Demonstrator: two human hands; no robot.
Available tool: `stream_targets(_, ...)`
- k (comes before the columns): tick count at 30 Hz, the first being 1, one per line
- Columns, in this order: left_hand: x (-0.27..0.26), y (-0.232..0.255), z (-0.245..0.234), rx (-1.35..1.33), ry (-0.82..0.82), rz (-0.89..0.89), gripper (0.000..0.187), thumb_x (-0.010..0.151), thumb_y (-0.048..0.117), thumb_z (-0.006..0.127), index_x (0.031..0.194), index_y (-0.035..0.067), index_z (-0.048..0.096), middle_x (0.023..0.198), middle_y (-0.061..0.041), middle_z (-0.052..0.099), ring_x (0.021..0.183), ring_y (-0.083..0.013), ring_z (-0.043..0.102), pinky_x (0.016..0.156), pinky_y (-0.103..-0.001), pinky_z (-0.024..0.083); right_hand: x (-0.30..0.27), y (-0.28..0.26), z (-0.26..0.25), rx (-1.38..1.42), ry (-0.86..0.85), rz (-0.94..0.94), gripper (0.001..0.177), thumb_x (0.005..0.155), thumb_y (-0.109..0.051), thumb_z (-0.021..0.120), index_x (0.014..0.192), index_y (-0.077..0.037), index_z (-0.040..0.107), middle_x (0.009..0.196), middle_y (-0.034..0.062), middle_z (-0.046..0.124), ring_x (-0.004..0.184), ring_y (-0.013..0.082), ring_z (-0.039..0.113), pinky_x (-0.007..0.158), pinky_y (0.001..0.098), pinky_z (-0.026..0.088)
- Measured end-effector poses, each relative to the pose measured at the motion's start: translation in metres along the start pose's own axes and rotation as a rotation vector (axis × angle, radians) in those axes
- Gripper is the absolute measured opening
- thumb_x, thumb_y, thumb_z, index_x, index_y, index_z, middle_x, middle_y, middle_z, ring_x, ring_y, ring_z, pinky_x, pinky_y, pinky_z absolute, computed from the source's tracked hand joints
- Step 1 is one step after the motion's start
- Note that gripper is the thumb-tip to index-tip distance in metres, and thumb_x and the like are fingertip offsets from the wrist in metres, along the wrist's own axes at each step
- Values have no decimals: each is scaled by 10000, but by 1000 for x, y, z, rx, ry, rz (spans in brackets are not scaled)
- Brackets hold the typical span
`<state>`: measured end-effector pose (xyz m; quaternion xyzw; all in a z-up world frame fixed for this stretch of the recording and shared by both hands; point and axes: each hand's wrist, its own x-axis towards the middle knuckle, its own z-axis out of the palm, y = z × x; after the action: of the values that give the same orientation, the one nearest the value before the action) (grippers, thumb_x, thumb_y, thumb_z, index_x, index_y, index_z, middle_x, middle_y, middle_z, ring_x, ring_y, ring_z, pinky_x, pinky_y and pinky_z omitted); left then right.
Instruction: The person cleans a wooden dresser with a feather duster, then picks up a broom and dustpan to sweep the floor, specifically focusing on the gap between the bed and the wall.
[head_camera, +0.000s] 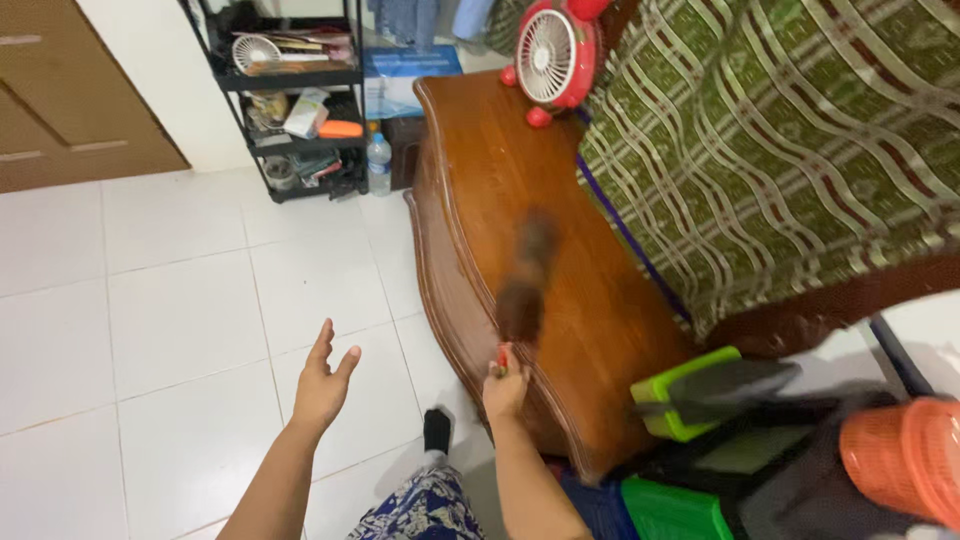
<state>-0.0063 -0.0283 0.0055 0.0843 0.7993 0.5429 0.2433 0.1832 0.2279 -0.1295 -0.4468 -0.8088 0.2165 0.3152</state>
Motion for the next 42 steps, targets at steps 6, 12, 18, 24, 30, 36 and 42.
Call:
stream_targets(6, -33, 5, 28, 21, -75, -2, 825, 922, 395, 645, 1618, 200, 249, 1638, -113, 351, 1498, -294, 356, 1185, -449, 332, -39, 29, -51, 79, 10, 317, 463, 879, -125, 725, 1332, -143, 634, 1229, 211, 571, 1113, 371, 606, 974, 470, 497)
stream_targets(12, -58, 8, 66, 27, -127, 12, 819, 923, 393, 644, 1616, 199, 254, 1644, -105, 348, 1495, -294, 358, 1184, -444, 336, -71, 62, -75, 74, -228, 271, 449, 899, -125, 725, 1338, -135, 626, 1257, 221, 568, 1149, 400, 595, 994, 481, 487)
stream_targets(18, -80, 2, 126, 60, -192, 28, 816, 921, 387, 652, 1617, 191, 274, 1622, -132, 378, 1482, -310, 388, 1175, -444, 352, -77, 73, -123, 198, 8, 524, 524, 912, -115, 644, 1414, -143, 499, 1277, 215, 518, 1087, 369, 634, 916, 449, 556)
stream_targets(24, -112, -9, 175, 65, -260, 33, 836, 906, 403, 668, 1614, 196, 274, 1615, -142, 382, 1472, -309, 400, 1149, -457, 374, -117, 128, -122, 117, -130, 420, 377, 926, -51, 626, 1297, -118, 605, 1197, 137, 634, 1061, 289, 663, 888, 369, 571)
stream_targets(30, -127, -22, 192, 79, -220, 55, 832, 907, 405, 676, 1608, 186, 285, 1612, -134, 401, 1461, -315, 423, 1142, -456, 394, -123, 155, -135, 444, -51, 408, 469, 911, 2, 558, 1362, -106, 626, 1183, 223, 604, 1037, 388, 640, 892, 451, 544)
stream_targets(36, -151, -23, 199, 67, -191, 34, 814, 910, 384, 665, 1606, 199, 285, 1614, -123, 391, 1462, -308, 410, 1140, -454, 390, -120, 145, -167, 280, -122, 345, 442, 903, -73, 642, 1343, -105, 600, 1269, 166, 668, 1174, 330, 655, 974, 414, 522)
stream_targets(42, -160, -33, 186, 50, -141, 3, 807, 920, 385, 671, 1607, 198, 291, 1602, -132, 412, 1461, -314, 413, 1152, -456, 378, -102, 132, -178, 255, -251, 198, 523, 886, -69, 674, 1403, -109, 610, 1253, 188, 628, 1180, 345, 622, 1033, 398, 504)
